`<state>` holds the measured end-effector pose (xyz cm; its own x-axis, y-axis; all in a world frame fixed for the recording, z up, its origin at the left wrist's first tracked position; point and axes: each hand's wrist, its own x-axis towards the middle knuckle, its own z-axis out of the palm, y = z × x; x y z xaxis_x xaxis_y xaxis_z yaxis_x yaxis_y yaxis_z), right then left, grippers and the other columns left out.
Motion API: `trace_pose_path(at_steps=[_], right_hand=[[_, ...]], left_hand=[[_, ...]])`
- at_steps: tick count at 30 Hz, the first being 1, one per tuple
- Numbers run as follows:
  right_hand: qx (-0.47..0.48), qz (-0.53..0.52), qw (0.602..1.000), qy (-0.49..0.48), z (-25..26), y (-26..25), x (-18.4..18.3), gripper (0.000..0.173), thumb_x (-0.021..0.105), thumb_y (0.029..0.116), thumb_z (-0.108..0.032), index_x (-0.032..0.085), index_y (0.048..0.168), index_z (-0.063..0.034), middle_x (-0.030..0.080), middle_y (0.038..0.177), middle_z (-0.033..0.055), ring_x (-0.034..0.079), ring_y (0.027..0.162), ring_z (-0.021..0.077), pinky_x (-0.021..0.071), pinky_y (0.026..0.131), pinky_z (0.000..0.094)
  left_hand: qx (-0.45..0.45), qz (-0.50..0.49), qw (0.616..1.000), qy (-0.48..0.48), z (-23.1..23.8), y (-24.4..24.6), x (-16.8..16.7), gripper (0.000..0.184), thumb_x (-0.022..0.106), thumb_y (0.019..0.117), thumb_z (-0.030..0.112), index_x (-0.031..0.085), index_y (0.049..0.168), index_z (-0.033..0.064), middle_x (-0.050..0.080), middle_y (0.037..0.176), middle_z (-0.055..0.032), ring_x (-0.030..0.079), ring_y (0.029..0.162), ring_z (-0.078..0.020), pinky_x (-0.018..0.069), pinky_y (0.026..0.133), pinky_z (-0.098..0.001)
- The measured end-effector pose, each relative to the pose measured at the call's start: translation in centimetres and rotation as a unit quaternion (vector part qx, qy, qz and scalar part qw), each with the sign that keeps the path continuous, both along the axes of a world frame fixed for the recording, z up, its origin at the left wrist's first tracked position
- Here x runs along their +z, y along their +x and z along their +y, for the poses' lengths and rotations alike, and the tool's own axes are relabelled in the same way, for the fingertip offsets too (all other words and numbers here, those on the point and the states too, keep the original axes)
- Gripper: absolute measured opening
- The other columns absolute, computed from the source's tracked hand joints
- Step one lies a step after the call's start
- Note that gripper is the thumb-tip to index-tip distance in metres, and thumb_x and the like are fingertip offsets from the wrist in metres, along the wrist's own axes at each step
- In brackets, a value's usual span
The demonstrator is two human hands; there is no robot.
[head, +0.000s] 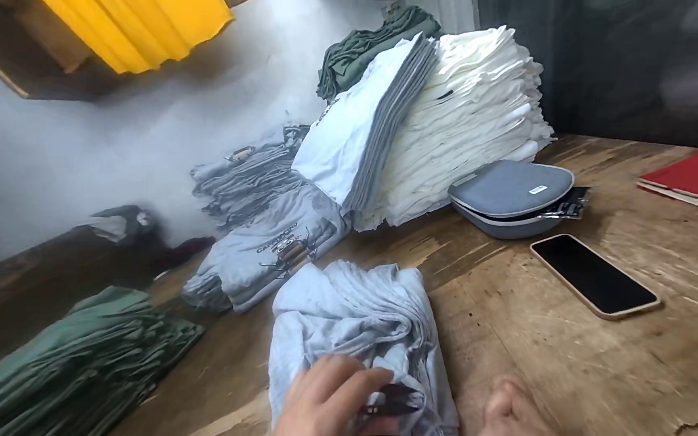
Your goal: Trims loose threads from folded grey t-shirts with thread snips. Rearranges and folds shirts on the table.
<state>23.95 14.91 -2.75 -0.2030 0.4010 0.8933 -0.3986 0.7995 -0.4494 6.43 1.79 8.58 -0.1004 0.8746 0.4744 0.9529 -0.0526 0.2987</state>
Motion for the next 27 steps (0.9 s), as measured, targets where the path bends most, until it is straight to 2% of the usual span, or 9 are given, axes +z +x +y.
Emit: trace_pose_path(at_steps=[3,8,10,12,14,19,21,23,27], right_hand=[[-0.051,-0.082,0.994,-0.054,0.4,0.5,0.9,0.048,0.053,0.1005,-0.059,0.076,0.088,-0.0189,0.068,0.092,0.0009,0.059,0.1,0.0119,0.0438,0.095,0.032],[-0.144,-0.192,0.968,-0.072,-1.1,-2.0,2.7,0.065,0.078,0.0805,-0.059,0.073,0.12,-0.0075,0.069,0.116,0.0169,0.065,0.108,0.0324,0.0504,0.091,0.0534],[-0.086,-0.169,0.974,-0.12,-1.2,-3.1,2.4,0.042,0.084,0.0813,-0.039,0.08,0.112,-0.011,0.072,0.112,0.0098,0.065,0.107,0.0255,0.0522,0.093,0.0469],[-0.018,-0.072,0.981,-0.177,-1.1,-3.5,1.8,0.013,0.084,0.0831,-0.016,0.082,0.094,-0.0099,0.074,0.096,0.0026,0.068,0.096,0.0119,0.0556,0.087,0.0307],[0.059,0.008,0.971,-0.233,-0.9,-3.0,1.7,0.009,0.083,0.0831,-0.007,0.08,0.09,-0.0118,0.071,0.089,-0.0043,0.067,0.088,0.0027,0.0572,0.079,0.0191],[0.174,0.049,0.916,-0.358,-0.8,-2.5,1.4,0.01,0.077,0.0888,-0.009,0.08,0.092,-0.0179,0.071,0.092,-0.0118,0.065,0.087,-0.002,0.0562,0.079,0.0177],[0.177,0.069,0.909,-0.371,-0.9,-2.8,1.4,0.011,0.078,0.0887,-0.011,0.081,0.093,-0.0201,0.071,0.095,-0.0124,0.065,0.09,-0.0029,0.0553,0.079,0.0156],[0.159,0.075,0.919,-0.353,-0.9,-2.8,1.6,0.012,0.081,0.0865,-0.013,0.082,0.093,-0.0235,0.067,0.095,-0.0135,0.061,0.092,-0.0039,0.0523,0.079,0.0128],[0.096,0.054,0.957,-0.267,-1.0,-2.4,1.5,0.013,0.086,0.0822,-0.016,0.083,0.091,-0.025,0.061,0.095,-0.014,0.056,0.094,-0.0059,0.0475,0.082,0.0093]], left_hand=[[0.022,0.027,0.999,0.013,-1.0,0.2,1.1,0.025,0.077,0.0914,0.023,0.077,0.112,0.009,0.072,0.104,-0.0141,0.067,0.097,-0.0314,0.0515,0.081,-0.0498],[0.06,0.043,0.996,0.041,-0.4,0.4,0.8,0.043,0.081,0.0875,0.027,0.073,0.126,0.0097,0.072,0.109,-0.0142,0.067,0.097,-0.0303,0.0518,0.08,-0.0499],[0.065,0.033,0.996,0.042,-0.2,0.4,0.6,0.045,0.083,0.0858,0.027,0.073,0.126,0.0098,0.071,0.11,-0.0142,0.067,0.097,-0.0296,0.0525,0.081,-0.0494],[0.061,0.017,0.997,0.042,-0.3,0.3,0.5,0.041,0.083,0.0852,0.025,0.075,0.122,0.0089,0.071,0.108,-0.0149,0.068,0.095,-0.0294,0.0528,0.08,-0.0491],[0.058,-0.003,0.998,0.036,-0.6,0.1,0.5,0.038,0.082,0.0861,0.026,0.076,0.119,0.0078,0.071,0.105,-0.0155,0.068,0.094,-0.0288,0.054,0.08,-0.048],[0.041,-0.039,0.998,0.028,0.0,0.2,0.6,0.03,0.08,0.089,0.026,0.078,0.113,0.0081,0.07,0.101,-0.012,0.068,0.091,-0.0218,0.0569,0.08,-0.0388],[0.028,-0.014,0.999,0.042,0.7,0.9,0.6,0.027,0.08,0.0884,0.025,0.079,0.11,0.0093,0.071,0.1,-0.0119,0.068,0.091,-0.0241,0.0563,0.079,-0.0432],[0.033,0.053,0.996,0.065,1.1,2.5,0.5,0.022,0.078,0.0892,0.022,0.08,0.108,0.0109,0.072,0.098,-0.0125,0.068,0.089,-0.0291,0.0511,0.077,-0.0484],[0.089,0.193,0.972,0.104,1.7,5.2,-0.8,0.011,0.071,0.0927,0.015,0.081,0.097,0.0133,0.072,0.087,-0.0074,0.063,0.078,-0.026,0.0452,0.071,-0.0425]])
